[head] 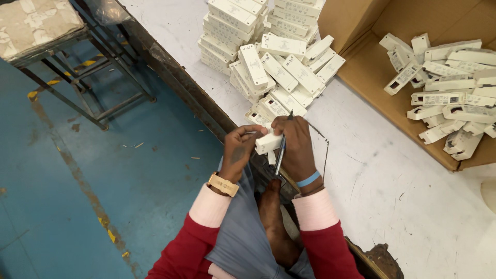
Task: The person picks up white electrical components from a cardboard box, writes on them with a black marker, and stacks them on the table. The process is repeated for multiple units.
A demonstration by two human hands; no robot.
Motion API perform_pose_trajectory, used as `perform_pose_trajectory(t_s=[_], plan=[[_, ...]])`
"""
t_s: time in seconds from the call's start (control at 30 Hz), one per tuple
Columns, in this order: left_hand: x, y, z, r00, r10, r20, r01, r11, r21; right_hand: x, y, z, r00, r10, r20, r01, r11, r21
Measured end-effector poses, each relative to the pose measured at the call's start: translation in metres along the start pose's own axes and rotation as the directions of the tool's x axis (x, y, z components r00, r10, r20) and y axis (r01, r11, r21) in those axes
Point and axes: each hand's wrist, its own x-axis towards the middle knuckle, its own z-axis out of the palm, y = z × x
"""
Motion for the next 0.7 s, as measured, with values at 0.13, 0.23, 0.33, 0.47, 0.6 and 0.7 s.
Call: perform_pose_trajectory(t_s=[0.13, 0.23, 0.33, 0.47, 0.6, 0.7], plan=[[0.002, -0.020, -0.001, 0.998, 0.003, -0.058, 0.006, 0.988, 0.154, -0.013, 0.004, 0.006, 0.990, 0.031, -0.141, -0.040, 0.997, -0.065], [0.001, -0.027, -0.006, 0.993, 0.110, 0.028, -0.114, 0.966, 0.232, -0.021, 0.001, 0.013, 0.960, 0.130, -0.250, -0.154, 0.985, -0.082], [-0.006, -0.026, -0.009, 0.979, 0.135, 0.154, -0.171, 0.952, 0.255, -0.031, -0.006, 0.021, 0.904, 0.292, -0.314, -0.309, 0.951, -0.005], [-0.020, -0.019, -0.012, 0.965, 0.095, 0.243, -0.131, 0.982, 0.139, -0.035, -0.012, 0.033, 0.789, 0.527, -0.316, -0.486, 0.850, 0.203], [-0.023, -0.013, -0.004, 0.994, 0.039, 0.098, -0.060, 0.973, 0.221, -0.033, -0.021, 0.033, 0.776, 0.562, -0.287, -0.426, 0.802, 0.418], [-0.018, -0.010, -0.001, 0.999, 0.033, 0.034, -0.035, 0.998, 0.061, -0.031, -0.032, 0.028, 0.781, 0.582, -0.229, -0.336, 0.699, 0.632]])
